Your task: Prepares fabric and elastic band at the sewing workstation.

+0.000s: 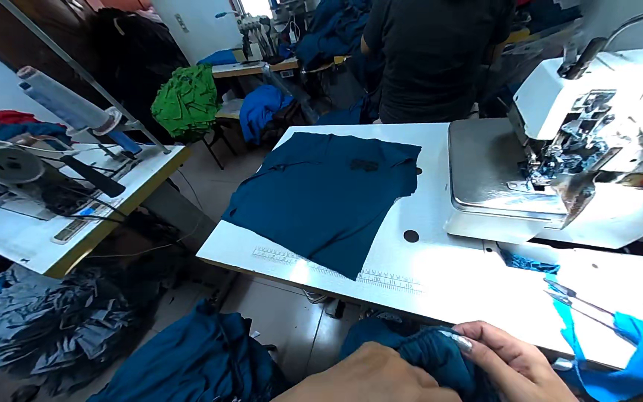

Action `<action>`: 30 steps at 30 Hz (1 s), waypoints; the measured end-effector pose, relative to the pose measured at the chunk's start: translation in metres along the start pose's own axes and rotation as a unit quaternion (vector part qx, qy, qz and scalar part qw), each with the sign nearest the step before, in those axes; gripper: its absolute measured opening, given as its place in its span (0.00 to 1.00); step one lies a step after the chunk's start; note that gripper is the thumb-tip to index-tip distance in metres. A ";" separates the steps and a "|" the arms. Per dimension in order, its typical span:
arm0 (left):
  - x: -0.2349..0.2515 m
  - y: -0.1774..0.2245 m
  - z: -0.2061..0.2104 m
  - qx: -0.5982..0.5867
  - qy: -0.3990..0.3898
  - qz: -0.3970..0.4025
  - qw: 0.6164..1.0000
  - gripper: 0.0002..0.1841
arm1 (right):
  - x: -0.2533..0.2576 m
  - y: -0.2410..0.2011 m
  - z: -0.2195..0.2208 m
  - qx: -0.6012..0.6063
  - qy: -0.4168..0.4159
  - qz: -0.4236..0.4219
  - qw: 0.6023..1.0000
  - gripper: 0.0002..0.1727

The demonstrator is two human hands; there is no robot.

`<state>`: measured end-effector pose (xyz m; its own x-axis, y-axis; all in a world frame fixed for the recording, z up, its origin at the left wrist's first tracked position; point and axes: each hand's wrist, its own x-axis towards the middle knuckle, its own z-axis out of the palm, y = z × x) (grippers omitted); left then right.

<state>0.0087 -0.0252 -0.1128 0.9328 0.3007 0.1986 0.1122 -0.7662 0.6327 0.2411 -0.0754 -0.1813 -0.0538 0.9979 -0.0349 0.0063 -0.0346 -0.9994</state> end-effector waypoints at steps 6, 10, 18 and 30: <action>0.003 -0.004 0.004 -0.056 0.046 -0.003 0.997 0.08 | -0.004 -0.007 0.006 -0.029 0.000 -0.032 0.999 0.06; 0.002 -0.010 0.005 -0.020 -0.014 -0.048 0.999 0.07 | -0.004 -0.008 -0.001 -0.117 -0.010 -0.066 0.991 0.06; -0.008 -0.027 0.000 0.047 -0.027 -0.106 0.993 0.05 | -0.003 -0.008 -0.007 -0.077 -0.074 0.030 0.994 0.07; -0.001 -0.041 0.027 -0.082 0.164 -0.102 0.978 0.12 | -0.010 -0.015 0.003 -0.025 -0.046 0.021 0.998 0.07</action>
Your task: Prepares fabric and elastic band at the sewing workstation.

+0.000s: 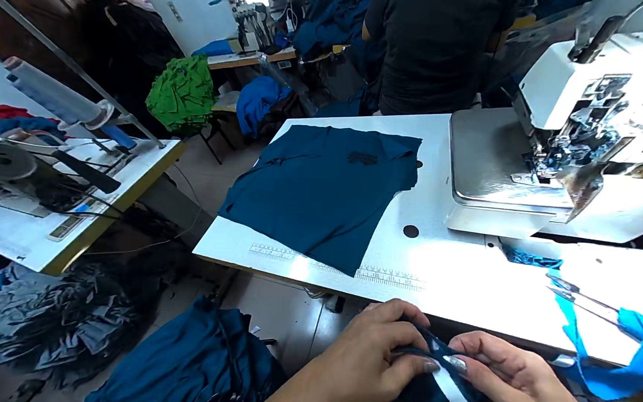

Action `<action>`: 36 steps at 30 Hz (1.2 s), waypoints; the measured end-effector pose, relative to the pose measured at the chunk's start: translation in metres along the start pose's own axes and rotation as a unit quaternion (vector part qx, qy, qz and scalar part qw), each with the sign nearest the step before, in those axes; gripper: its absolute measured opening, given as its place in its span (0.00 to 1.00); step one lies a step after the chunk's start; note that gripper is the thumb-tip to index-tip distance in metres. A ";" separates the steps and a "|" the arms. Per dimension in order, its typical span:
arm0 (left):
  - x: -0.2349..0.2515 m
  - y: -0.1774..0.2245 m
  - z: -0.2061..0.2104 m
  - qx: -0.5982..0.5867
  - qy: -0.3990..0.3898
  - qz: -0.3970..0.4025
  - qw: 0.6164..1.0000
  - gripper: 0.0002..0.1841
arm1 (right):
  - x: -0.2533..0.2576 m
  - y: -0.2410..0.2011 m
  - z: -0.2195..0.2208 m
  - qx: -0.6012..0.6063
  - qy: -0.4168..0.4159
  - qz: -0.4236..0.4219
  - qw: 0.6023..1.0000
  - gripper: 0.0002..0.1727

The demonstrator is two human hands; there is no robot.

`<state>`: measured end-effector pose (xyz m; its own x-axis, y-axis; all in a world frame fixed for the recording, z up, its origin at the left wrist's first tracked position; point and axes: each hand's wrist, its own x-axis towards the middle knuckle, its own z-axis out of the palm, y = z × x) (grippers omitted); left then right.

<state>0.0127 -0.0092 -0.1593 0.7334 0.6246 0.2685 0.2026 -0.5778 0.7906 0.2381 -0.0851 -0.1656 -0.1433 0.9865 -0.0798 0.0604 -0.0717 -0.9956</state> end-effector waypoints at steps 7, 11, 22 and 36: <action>-0.007 -0.006 0.002 -0.064 0.008 0.010 0.998 0.11 | -0.001 0.006 -0.002 0.029 -0.027 -0.010 0.999 0.07; -0.012 -0.007 0.002 -0.148 -0.008 -0.001 0.989 0.12 | -0.001 0.010 -0.001 0.021 -0.022 -0.043 0.999 0.08; -0.022 -0.003 0.008 -0.220 -0.003 -0.043 0.974 0.10 | 0.005 0.027 0.001 -0.150 0.013 -0.252 0.956 0.08; -0.031 -0.005 0.017 -0.228 -0.020 -0.044 0.972 0.09 | 0.005 0.027 -0.019 -0.039 0.290 -0.203 0.935 0.12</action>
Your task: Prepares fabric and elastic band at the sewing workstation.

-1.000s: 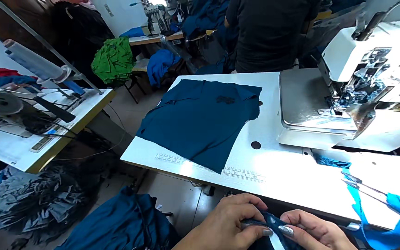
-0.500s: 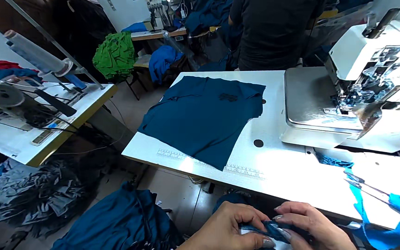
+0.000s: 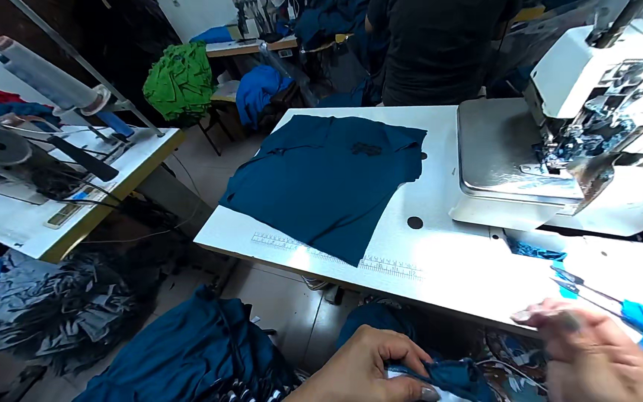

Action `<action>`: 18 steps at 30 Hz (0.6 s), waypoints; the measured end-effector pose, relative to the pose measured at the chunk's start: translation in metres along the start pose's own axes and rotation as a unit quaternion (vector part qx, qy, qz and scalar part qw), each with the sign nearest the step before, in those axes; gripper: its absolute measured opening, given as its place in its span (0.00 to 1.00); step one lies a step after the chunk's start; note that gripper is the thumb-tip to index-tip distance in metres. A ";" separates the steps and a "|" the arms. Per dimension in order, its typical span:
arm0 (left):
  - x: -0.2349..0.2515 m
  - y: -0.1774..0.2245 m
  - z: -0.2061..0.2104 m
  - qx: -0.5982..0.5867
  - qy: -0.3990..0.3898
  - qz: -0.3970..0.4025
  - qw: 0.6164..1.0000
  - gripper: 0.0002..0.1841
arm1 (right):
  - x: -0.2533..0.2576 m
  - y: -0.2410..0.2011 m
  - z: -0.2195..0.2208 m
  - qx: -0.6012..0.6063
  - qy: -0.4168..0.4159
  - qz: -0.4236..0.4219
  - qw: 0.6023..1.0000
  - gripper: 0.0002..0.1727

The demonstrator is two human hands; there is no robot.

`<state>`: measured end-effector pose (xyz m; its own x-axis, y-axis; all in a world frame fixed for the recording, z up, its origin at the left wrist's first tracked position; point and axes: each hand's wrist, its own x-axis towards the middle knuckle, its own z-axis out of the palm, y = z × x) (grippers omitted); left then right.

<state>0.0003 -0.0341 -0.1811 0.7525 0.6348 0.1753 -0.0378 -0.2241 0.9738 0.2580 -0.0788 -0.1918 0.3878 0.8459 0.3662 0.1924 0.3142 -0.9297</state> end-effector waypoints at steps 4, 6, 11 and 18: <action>0.002 -0.002 0.000 -0.006 -0.001 0.003 1.000 0.09 | 0.010 -0.010 -0.017 -0.104 -0.039 -0.036 0.993 0.13; 0.006 0.000 -0.001 -0.002 -0.012 0.009 1.000 0.09 | 0.002 -0.014 -0.017 -0.089 -0.182 -0.032 0.979 0.13; 0.014 0.012 -0.015 0.056 -0.028 0.042 0.997 0.09 | -0.012 -0.011 -0.008 -0.075 -0.391 -0.037 0.917 0.19; 0.013 0.019 -0.032 0.186 0.022 0.060 0.980 0.08 | -0.014 -0.010 -0.011 -0.111 -0.385 -0.036 0.916 0.13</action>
<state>-0.0123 -0.0065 -0.1555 0.7273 0.6173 0.3000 0.1245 -0.5486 0.8268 0.2606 -0.0988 -0.1875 -0.3668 0.9064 0.2093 0.4049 0.3581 -0.8413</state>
